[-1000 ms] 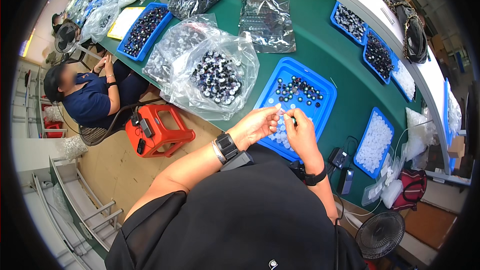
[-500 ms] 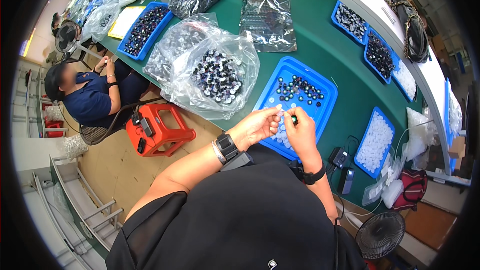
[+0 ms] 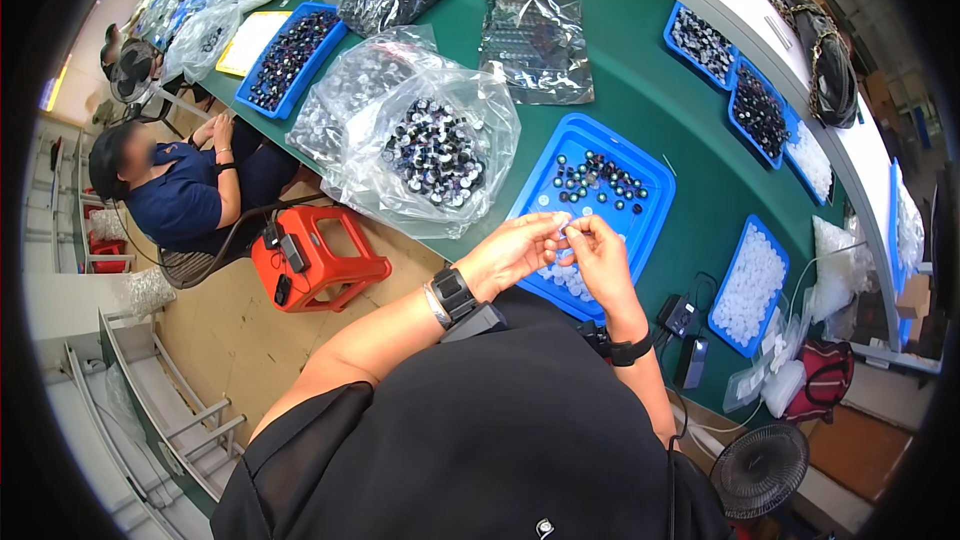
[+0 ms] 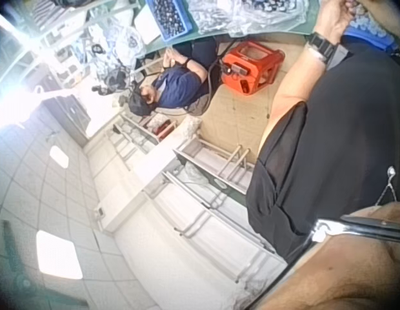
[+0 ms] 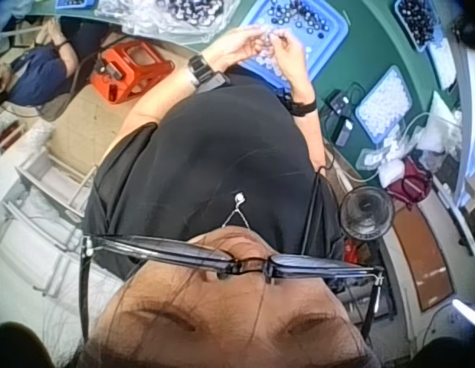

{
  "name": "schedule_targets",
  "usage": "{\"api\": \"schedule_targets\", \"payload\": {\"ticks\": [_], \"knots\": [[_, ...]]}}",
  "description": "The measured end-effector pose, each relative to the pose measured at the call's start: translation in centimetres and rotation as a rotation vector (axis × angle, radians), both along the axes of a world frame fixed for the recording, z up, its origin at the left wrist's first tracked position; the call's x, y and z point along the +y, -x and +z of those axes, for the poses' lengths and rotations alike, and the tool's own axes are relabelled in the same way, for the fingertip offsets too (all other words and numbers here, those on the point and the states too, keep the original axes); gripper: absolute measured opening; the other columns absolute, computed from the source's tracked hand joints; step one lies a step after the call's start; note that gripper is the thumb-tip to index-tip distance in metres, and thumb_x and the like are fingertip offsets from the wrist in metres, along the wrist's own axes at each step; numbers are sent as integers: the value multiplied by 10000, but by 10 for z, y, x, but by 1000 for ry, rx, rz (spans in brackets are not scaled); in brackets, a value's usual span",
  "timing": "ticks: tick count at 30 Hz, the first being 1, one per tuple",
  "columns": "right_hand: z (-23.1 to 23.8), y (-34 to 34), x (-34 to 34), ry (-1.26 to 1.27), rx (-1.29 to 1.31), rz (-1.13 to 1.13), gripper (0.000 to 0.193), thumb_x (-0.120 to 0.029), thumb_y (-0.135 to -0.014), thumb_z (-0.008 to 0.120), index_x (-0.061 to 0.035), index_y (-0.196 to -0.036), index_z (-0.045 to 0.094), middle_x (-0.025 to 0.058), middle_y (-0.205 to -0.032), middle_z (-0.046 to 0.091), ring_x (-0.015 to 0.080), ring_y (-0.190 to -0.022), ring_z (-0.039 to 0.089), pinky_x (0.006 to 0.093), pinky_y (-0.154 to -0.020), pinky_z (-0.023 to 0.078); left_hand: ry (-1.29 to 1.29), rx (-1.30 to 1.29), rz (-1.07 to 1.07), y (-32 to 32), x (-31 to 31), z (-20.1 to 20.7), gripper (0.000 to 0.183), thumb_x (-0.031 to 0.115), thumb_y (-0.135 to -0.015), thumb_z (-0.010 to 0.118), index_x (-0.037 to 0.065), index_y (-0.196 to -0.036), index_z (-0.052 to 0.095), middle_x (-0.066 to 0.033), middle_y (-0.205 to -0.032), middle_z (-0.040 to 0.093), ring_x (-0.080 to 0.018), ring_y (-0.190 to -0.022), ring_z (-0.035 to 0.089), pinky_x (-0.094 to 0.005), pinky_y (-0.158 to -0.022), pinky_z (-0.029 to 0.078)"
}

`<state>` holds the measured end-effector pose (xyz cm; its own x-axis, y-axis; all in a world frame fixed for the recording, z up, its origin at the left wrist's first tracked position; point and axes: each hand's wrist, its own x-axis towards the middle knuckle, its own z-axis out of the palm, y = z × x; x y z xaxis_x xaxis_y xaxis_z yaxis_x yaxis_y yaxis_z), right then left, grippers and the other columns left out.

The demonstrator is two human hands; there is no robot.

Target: The person sits at a green workbench in a factory setting and assembles small electronic components. They pick up a white plastic piece and a black cylindrical part from blue trays, fit them together by hand, and place the finished unit into a clear plastic bag. The process is repeated continuously throughout the clip.

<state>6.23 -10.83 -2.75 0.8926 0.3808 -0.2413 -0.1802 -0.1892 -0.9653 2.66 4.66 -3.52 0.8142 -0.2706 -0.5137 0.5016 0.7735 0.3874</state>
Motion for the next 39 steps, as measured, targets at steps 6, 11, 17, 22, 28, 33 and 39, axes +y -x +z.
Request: {"api": "schedule_targets", "payload": {"ticks": [6, 11, 17, 22, 28, 33, 39], "knots": [[4, 2, 1, 9, -6, 18, 87, -32, -919, 528, 48, -925, 562, 103, -829, 650, 156, -712, 657, 255, -641, 549, -320, -145, -67, 2, -3, 7, 263, 207, -886, 643, 7, -1055, 615, -18, -886, 630, -68, -715, 557, -199, -624, 448], [-6, 3, 1, -92, 23, -47, 103, -20, -920, 520, 57, -963, 572, 111, -869, 652, 175, -767, 664, 262, -681, 553, -522, -232, -65, 0, -4, 5, 316, 240, -866, 669, -6, -1058, 618, -29, -897, 643, -71, -760, 577, -187, -614, 419], [-5, 2, -1, -165, 92, -26, 114, 1, -933, 468, 52, -1008, 536, 132, -957, 623, 185, -836, 651, 279, -733, 556, -570, -282, -29, 3, -7, 10, 261, 157, -883, 642, -34, -1057, 607, -50, -889, 644, -81, -788, 604, -201, -671, 465], [3, 2, 1, -248, 127, -46, 137, -11, -941, 445, 36, -1069, 460, 131, -984, 582, 183, -856, 628, 303, -741, 565, -733, -336, -108, 2, -6, 3, 267, 98, -881, 626, -48, -1098, 574, -48, -873, 635, -75, -775, 605, -207, -671, 485], [9, -1, 3, -199, 142, 7, 122, -69, -930, 508, 12, -1016, 476, 85, -865, 585, 153, -829, 616, 298, -707, 564, -993, -448, -100, 2, -10, 8, 287, 94, -859, 646, -34, -1092, 540, 28, -716, 533, -42, -672, 536, -201, -618, 467], [-10, -8, -4, -114, 66, -35, 97, -91, -904, 568, -2, -907, 528, 38, -788, 588, 106, -763, 582, 242, -664, 496, -1022, -457, -131, 1, -10, 13, 241, 130, -821, 705, -3, -953, 552, 39, -706, 517, -19, -630, 465, -187, -545, 402], [8, -1, 5, -40, -166, -159, 115, -112, -903, 587, -3, -867, 599, 18, -807, 607, 64, -714, 545, 219, -625, 437, -920, -400, -124, -1, -9, 6, 208, 124, -829, 700, 9, -894, 539, 36, -698, 524, -8, -622, 470, -171, -549, 398]]}}
